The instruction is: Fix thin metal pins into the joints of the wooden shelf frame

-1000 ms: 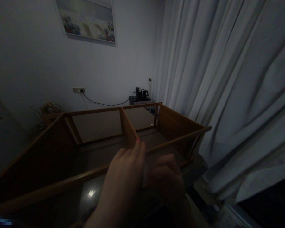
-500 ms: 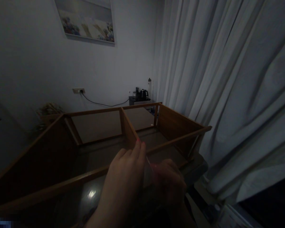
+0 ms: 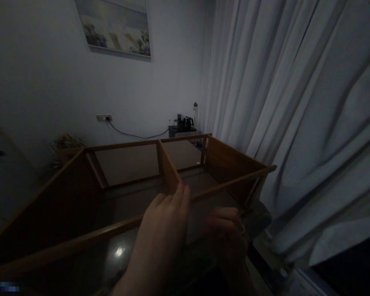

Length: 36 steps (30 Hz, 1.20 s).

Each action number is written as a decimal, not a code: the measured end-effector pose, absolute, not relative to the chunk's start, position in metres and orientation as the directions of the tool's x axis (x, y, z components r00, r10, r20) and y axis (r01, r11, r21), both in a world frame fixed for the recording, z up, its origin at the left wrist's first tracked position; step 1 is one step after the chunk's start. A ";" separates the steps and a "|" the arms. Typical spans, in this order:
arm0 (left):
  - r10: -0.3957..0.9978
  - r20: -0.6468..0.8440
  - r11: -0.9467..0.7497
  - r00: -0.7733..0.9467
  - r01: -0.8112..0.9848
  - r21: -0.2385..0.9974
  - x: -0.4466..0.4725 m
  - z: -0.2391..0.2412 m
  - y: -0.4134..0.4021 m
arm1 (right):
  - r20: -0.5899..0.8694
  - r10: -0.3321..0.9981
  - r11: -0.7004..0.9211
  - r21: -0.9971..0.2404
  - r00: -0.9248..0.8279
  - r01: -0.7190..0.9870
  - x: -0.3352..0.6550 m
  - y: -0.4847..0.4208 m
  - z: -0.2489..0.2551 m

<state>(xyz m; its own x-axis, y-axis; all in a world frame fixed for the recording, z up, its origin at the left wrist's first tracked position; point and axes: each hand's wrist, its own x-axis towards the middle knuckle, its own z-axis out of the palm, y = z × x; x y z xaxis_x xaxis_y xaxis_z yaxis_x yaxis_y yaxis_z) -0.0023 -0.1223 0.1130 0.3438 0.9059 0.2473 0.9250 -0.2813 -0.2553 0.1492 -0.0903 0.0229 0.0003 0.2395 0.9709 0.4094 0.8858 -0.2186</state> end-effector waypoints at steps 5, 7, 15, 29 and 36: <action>0.917 0.222 -0.283 0.330 0.934 -0.217 -0.002 0.113 -0.121 | 0.971 0.237 0.848 -0.190 -0.033 0.495 0.141 -0.096 0.031; 0.921 0.216 -0.283 0.324 0.938 -0.199 -0.002 0.113 -0.121 | 0.953 0.295 0.829 -0.221 -0.065 0.514 0.136 -0.100 0.036; 0.913 0.242 -0.288 0.329 0.938 -0.191 -0.003 0.112 -0.123 | 0.910 0.394 0.805 -0.274 -0.129 0.527 0.136 -0.103 0.045; 0.894 0.283 -0.278 0.347 0.926 -0.257 -0.003 0.113 -0.122 | 0.898 0.316 0.906 -0.191 -0.305 0.377 0.162 -0.095 0.030; 0.870 0.350 -0.280 0.348 0.932 -0.231 -0.004 0.107 -0.124 | 0.935 0.272 0.887 -0.153 -0.226 0.435 0.160 -0.089 0.030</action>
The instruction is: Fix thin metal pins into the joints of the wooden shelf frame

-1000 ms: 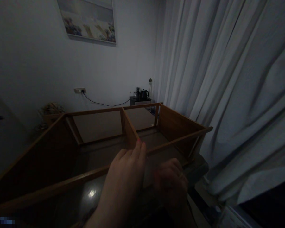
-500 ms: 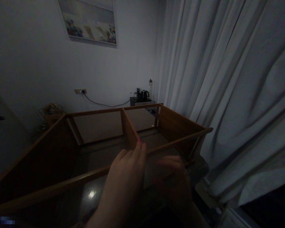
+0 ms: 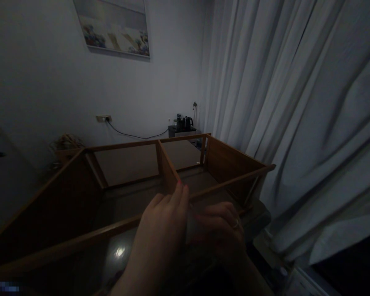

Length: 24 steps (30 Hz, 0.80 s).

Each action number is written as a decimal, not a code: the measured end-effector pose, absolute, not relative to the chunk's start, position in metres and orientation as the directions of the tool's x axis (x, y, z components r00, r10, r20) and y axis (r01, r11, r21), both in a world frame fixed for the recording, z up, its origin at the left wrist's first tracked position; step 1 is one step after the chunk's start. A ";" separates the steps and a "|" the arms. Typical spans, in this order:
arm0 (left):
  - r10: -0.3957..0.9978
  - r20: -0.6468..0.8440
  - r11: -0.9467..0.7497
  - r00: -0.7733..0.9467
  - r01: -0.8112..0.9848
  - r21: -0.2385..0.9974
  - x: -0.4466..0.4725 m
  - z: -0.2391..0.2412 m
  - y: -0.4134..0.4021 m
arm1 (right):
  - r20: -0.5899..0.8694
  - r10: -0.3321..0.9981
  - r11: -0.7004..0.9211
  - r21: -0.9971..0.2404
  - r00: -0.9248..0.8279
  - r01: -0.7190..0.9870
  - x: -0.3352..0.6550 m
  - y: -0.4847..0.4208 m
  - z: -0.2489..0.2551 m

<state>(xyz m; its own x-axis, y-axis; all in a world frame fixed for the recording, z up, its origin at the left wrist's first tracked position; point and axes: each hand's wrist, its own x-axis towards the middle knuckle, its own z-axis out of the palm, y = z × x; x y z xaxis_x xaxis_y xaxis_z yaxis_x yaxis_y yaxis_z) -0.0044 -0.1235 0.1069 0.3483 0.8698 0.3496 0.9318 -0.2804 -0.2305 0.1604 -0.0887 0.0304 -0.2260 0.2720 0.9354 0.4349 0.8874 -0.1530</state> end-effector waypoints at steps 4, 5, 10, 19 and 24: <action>0.903 0.272 -0.282 0.334 0.936 -0.210 -0.003 0.111 -0.123 | 0.961 0.231 0.885 -0.142 -0.153 0.444 0.148 -0.089 0.036; 0.909 0.254 -0.282 0.330 0.937 -0.206 -0.002 0.113 -0.123 | 0.964 0.229 0.887 -0.149 -0.136 0.436 0.144 -0.090 0.037; 0.934 0.192 -0.266 0.302 0.945 -0.193 0.000 0.117 -0.123 | 0.944 0.330 0.889 -0.303 -0.022 0.344 0.128 -0.094 0.036; 0.920 0.233 -0.270 0.316 0.940 -0.206 0.000 0.115 -0.122 | 0.884 0.463 0.825 -0.458 0.070 0.332 0.126 -0.098 0.031; 0.916 0.249 -0.264 0.315 0.940 -0.215 0.001 0.116 -0.121 | 0.890 0.456 0.838 -0.438 0.023 0.325 0.127 -0.098 0.032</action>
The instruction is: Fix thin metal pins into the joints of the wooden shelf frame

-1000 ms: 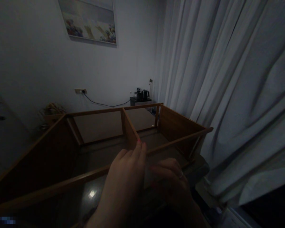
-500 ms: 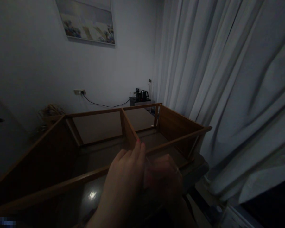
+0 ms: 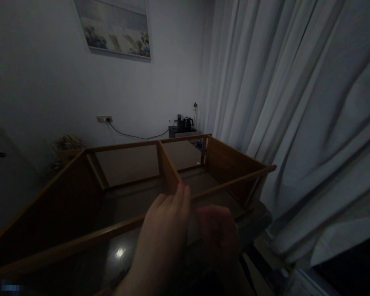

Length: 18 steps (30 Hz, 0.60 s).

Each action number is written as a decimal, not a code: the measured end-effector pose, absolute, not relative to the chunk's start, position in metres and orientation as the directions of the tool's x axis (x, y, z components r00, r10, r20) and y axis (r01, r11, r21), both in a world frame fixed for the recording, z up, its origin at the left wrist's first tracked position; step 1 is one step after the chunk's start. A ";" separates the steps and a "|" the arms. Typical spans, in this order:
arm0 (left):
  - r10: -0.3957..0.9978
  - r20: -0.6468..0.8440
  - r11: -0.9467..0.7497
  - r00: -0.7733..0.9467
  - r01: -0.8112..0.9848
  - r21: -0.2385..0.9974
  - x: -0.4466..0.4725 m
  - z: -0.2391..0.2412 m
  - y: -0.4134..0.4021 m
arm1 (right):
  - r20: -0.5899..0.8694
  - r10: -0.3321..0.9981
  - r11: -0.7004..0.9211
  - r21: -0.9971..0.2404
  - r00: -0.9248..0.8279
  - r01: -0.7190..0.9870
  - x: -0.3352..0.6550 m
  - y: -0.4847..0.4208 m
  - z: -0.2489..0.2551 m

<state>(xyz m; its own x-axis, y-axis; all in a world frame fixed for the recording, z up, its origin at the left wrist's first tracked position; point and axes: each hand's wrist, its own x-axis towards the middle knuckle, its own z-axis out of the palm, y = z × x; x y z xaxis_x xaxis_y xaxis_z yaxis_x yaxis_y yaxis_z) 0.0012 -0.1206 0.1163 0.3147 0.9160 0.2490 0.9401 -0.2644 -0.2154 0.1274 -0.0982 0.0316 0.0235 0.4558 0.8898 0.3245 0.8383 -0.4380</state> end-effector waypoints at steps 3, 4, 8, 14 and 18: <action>0.922 0.231 -0.264 0.312 0.940 -0.216 0.001 0.117 -0.121 | 0.913 0.409 0.864 -0.384 -0.010 0.327 0.133 -0.096 0.031; 0.922 0.228 -0.267 0.313 0.940 -0.214 0.001 0.117 -0.121 | 0.924 0.381 0.873 -0.352 -0.022 0.339 0.136 -0.095 0.032; 0.921 0.232 -0.270 0.313 0.942 -0.200 0.000 0.116 -0.122 | 0.958 0.281 0.870 -0.232 -0.050 0.436 0.147 -0.093 0.036; 0.903 0.280 -0.266 0.325 0.937 -0.227 -0.001 0.112 -0.121 | 0.964 0.256 0.833 -0.181 -0.073 0.523 0.150 -0.094 0.037; 0.878 0.337 -0.272 0.340 0.933 -0.235 -0.001 0.108 -0.120 | 0.968 0.229 0.810 -0.132 -0.100 0.571 0.143 -0.096 0.038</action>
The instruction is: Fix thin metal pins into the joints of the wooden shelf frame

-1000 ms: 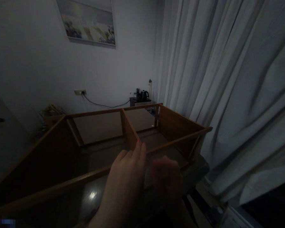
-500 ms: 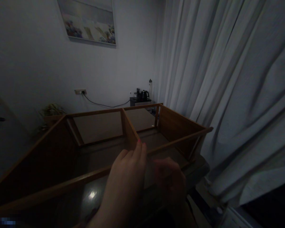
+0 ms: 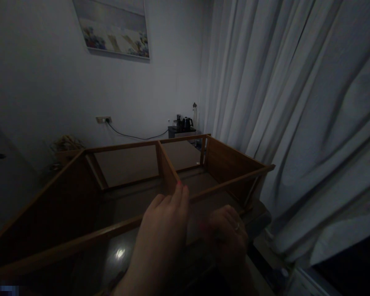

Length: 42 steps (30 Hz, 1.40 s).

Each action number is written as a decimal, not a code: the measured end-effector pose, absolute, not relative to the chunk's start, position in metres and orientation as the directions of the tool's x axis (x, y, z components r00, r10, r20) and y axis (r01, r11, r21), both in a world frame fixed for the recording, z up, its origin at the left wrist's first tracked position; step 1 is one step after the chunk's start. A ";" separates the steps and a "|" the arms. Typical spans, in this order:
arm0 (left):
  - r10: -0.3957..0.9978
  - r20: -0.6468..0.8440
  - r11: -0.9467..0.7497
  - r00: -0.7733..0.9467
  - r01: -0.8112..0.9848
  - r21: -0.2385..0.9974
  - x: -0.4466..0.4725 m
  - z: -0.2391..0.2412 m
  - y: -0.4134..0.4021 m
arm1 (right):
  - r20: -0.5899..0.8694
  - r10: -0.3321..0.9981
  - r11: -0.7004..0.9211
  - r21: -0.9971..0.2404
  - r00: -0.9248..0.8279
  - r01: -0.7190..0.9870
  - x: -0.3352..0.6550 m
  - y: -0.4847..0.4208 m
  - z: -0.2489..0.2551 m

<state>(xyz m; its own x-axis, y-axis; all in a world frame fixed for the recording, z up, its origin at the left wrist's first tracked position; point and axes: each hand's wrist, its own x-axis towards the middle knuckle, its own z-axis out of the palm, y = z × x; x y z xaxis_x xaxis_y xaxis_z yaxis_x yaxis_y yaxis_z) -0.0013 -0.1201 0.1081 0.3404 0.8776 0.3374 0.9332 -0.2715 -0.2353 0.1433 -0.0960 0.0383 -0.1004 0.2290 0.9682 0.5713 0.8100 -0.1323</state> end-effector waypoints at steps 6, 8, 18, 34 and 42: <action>0.889 0.315 -0.265 0.331 0.935 -0.236 0.000 0.110 -0.121 | 0.957 0.273 0.768 -0.156 -0.097 0.621 0.137 -0.100 0.043; 0.883 0.332 -0.258 0.332 0.934 -0.247 0.000 0.110 -0.121 | 0.947 0.301 0.774 -0.172 -0.115 0.609 0.137 -0.100 0.043; 0.870 0.344 -0.269 0.353 0.925 -0.268 -0.001 0.111 -0.123 | 0.941 0.285 0.923 -0.219 -0.180 0.315 0.149 -0.095 0.041; 0.911 0.251 -0.268 0.326 0.933 -0.240 0.001 0.113 -0.123 | 0.957 0.252 0.941 -0.207 -0.145 0.269 0.146 -0.085 0.034; 0.922 0.229 -0.260 0.313 0.937 -0.234 0.002 0.118 -0.124 | 0.968 0.248 0.936 -0.232 -0.027 0.265 0.130 -0.086 0.025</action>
